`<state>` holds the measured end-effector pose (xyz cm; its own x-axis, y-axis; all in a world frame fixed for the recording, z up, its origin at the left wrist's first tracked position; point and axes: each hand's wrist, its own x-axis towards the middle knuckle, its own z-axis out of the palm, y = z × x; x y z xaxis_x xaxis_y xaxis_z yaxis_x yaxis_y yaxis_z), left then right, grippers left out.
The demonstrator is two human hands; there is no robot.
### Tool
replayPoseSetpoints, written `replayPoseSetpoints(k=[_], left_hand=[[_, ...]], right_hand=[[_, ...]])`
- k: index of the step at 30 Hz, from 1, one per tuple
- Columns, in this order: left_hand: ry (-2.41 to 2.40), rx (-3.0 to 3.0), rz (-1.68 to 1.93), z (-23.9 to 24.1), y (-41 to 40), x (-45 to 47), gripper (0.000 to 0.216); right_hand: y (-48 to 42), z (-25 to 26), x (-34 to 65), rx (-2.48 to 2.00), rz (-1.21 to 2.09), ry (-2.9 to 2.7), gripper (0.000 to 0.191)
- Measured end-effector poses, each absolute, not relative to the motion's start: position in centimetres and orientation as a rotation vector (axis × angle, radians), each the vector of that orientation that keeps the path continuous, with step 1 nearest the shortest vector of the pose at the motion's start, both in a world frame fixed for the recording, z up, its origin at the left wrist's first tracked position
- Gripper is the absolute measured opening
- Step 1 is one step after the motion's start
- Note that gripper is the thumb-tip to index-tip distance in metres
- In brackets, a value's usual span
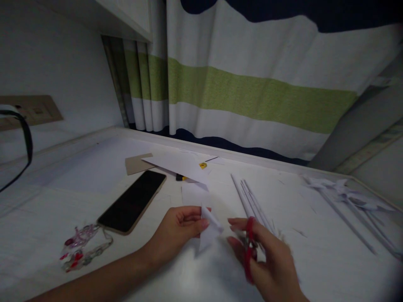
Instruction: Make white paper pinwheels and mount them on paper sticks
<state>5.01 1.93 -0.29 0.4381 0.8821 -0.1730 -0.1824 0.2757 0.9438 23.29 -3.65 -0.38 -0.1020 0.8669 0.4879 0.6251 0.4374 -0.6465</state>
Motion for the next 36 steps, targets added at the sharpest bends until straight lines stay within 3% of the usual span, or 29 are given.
replayPoseSetpoints(k=[4, 8, 21, 33, 36], left_hand=[[0.855, 1.027, 0.845, -0.3, 1.7, 5.2, 0.029], [0.824, 0.999, 0.807, -0.4, 1.2, 5.5, 0.032], [0.795, 0.984, 0.731, -0.9, 1.1, 5.6, 0.043], [0.785, 1.122, 0.713, -0.5, 0.6, 5.8, 0.016], [0.866, 1.255, 0.727, -0.6, 0.1, 6.1, 0.026]], right_hand=[[-3.2, 0.0, 21.8, -1.431, 0.952, -1.396, 0.013], [-3.2, -0.6, 21.1, -1.342, 1.178, -1.167, 0.018], [-3.3, -0.9, 20.8, -1.390, 1.125, -1.118, 0.023], [-3.5, -0.8, 20.8, -1.380, 1.120, -1.151, 0.019], [-3.8, -0.9, 20.5, -1.384, 1.120, -1.169, 0.018]])
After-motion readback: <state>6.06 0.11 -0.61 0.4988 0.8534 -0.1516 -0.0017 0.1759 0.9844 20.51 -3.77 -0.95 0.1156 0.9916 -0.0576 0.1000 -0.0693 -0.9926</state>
